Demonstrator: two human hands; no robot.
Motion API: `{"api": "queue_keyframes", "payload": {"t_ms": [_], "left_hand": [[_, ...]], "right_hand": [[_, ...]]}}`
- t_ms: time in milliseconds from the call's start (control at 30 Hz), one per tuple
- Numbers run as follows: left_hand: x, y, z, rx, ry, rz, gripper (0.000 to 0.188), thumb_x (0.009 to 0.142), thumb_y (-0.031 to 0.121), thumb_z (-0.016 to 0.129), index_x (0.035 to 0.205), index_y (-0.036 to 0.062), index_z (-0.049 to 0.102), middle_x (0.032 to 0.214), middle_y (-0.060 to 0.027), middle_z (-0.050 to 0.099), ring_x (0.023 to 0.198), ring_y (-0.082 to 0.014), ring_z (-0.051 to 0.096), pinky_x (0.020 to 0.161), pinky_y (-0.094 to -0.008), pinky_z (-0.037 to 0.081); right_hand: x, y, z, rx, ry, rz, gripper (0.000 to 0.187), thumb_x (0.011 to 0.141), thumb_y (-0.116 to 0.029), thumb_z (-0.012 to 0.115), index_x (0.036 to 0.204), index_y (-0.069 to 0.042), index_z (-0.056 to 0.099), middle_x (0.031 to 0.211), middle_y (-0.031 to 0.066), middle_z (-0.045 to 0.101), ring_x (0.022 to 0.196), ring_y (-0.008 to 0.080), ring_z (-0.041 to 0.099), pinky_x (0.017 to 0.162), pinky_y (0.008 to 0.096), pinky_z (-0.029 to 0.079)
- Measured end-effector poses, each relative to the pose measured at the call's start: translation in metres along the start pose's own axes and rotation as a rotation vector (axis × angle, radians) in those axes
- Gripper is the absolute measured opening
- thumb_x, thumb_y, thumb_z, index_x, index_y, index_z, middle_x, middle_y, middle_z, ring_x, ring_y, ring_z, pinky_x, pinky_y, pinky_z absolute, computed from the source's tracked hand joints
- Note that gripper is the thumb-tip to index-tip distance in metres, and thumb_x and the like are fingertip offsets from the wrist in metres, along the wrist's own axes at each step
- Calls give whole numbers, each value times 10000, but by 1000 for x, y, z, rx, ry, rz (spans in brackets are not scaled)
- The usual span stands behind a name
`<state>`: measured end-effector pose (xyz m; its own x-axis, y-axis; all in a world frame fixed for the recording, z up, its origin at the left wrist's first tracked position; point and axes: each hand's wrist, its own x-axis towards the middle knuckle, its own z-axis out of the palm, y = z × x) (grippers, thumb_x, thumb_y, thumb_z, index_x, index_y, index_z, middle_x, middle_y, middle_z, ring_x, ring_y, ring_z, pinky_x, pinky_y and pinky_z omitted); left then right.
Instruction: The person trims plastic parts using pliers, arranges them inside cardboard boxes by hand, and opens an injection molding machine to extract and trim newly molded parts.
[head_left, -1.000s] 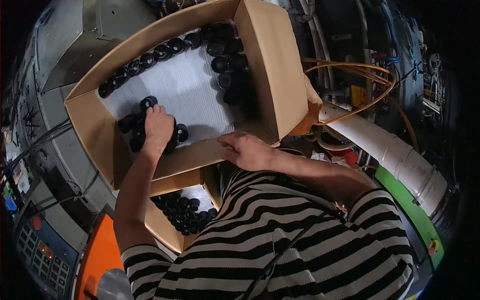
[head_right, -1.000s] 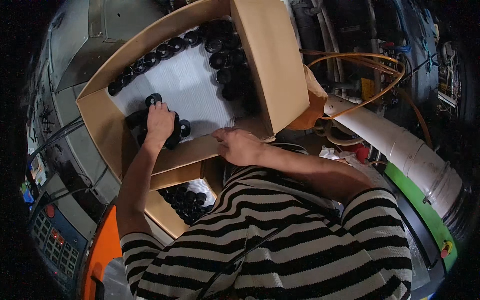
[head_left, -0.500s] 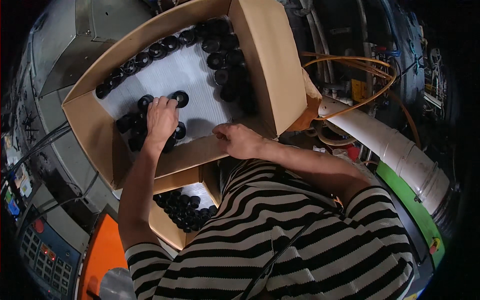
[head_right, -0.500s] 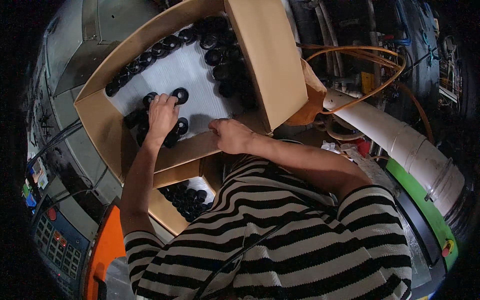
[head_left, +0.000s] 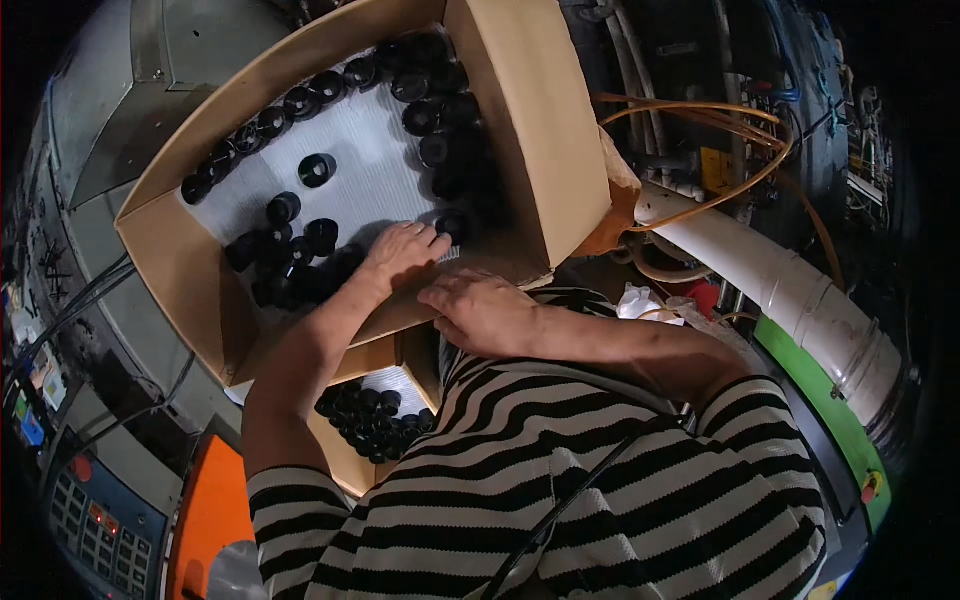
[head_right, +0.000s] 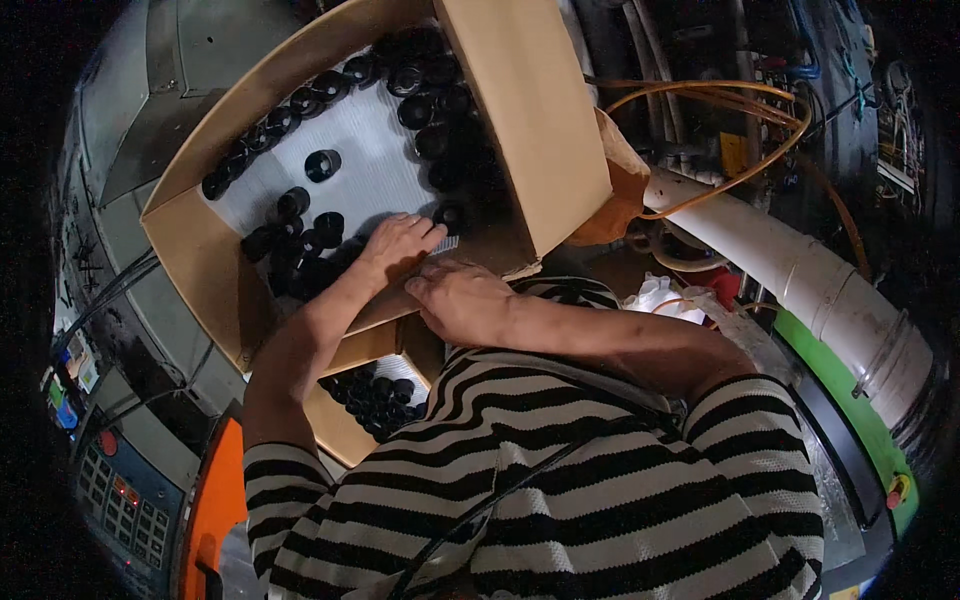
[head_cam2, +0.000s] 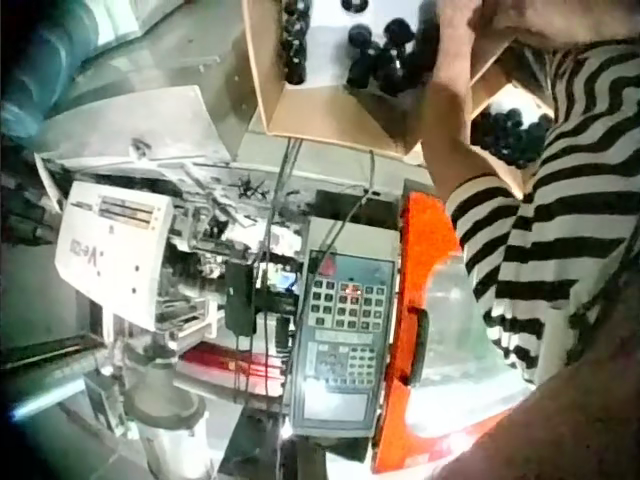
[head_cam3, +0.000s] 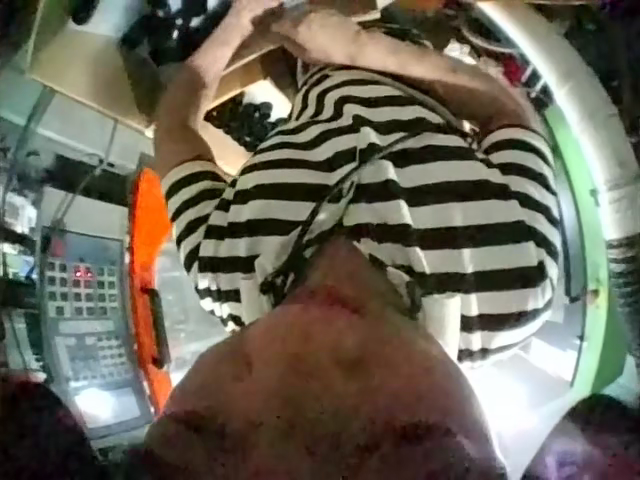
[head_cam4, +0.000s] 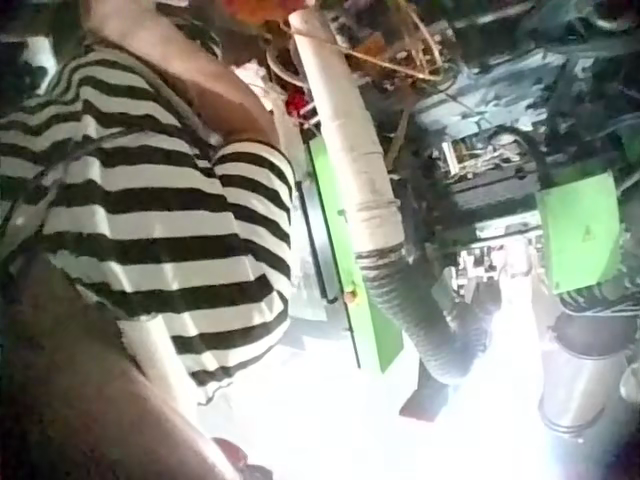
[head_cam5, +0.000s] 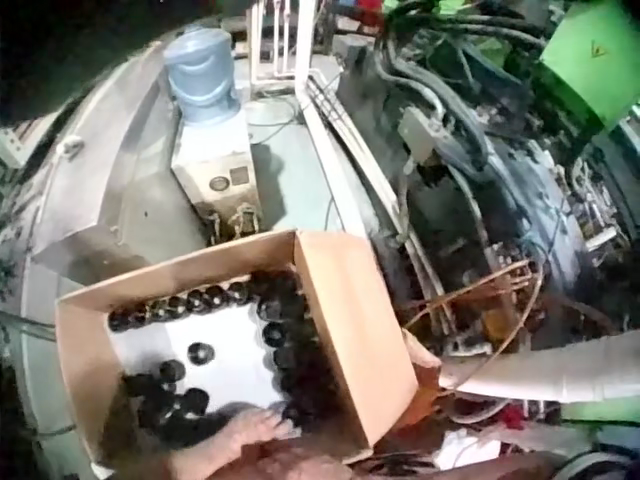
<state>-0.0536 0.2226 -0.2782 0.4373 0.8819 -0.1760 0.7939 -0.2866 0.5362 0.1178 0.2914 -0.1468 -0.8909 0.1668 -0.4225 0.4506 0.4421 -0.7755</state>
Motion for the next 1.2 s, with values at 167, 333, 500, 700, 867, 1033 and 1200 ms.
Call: {"api": "queue_keyframes", "payload": {"t_ms": [167, 333, 500, 700, 867, 1033, 1200], "left_hand": [[19, 1, 17, -5, 22, 10, 342, 818, 159, 523, 1124, 23, 590, 927, -129, 611, 919, -306, 618, 846, -405, 495], [22, -3, 25, -10, 57, -25, 354, 809, 163, 532, 1128, 19, 589, 913, -138, 612, 916, -310, 619, 839, -408, 496], [23, 3, 22, 19, -21, -92, 302, 825, 169, 526, 1096, 52, 589, 937, -139, 641, 939, -292, 631, 843, -403, 486], [0, -12, -11, 102, 170, -193, 366, 820, 165, 603, 1170, 61, 591, 920, -109, 625, 905, -293, 611, 805, -402, 476], [-19, -73, -64, 518, 431, -619, 492, 771, 195, 716, 1229, 96, 565, 1047, -117, 610, 974, -317, 564, 802, -405, 454], [-24, -107, -68, 396, 344, -724, 597, 741, 205, 766, 1275, 84, 529, 1083, -144, 612, 978, -316, 571, 843, -411, 468], [4, -113, -52, -599, 789, -1005, 599, 725, 162, 783, 1251, 41, 522, 1075, -126, 624, 986, -247, 594, 881, -360, 479]], "right_hand": [[-2, 8, 4, -21, 25, -7, 346, 881, -177, 591, 1171, 11, 603, 1136, 196, 631, 1105, 351, 585, 992, 434, 452], [0, 15, 5, -58, 29, -11, 335, 883, -186, 589, 1153, 12, 610, 1118, 196, 634, 1073, 346, 598, 982, 432, 457], [2, 15, 4, -57, 3, -16, 338, 885, -197, 588, 1149, 13, 610, 1120, 202, 633, 1064, 353, 604, 980, 431, 458], [0, 18, 1, -28, -19, -2, 341, 879, -194, 584, 1143, 20, 607, 1120, 222, 630, 1094, 370, 588, 967, 438, 463], [7, 16, -14, 59, -137, 101, 389, 880, -198, 604, 1204, 18, 589, 1165, 218, 621, 1131, 371, 573, 999, 432, 447], [38, 28, -23, 46, -59, 15, 400, 862, -180, 630, 1204, 23, 592, 1158, 219, 626, 1088, 371, 599, 967, 420, 469], [95, 39, -43, 140, 118, 128, 375, 836, -163, 635, 1157, 30, 617, 1103, 220, 655, 993, 369, 648, 885, 401, 514]]}}
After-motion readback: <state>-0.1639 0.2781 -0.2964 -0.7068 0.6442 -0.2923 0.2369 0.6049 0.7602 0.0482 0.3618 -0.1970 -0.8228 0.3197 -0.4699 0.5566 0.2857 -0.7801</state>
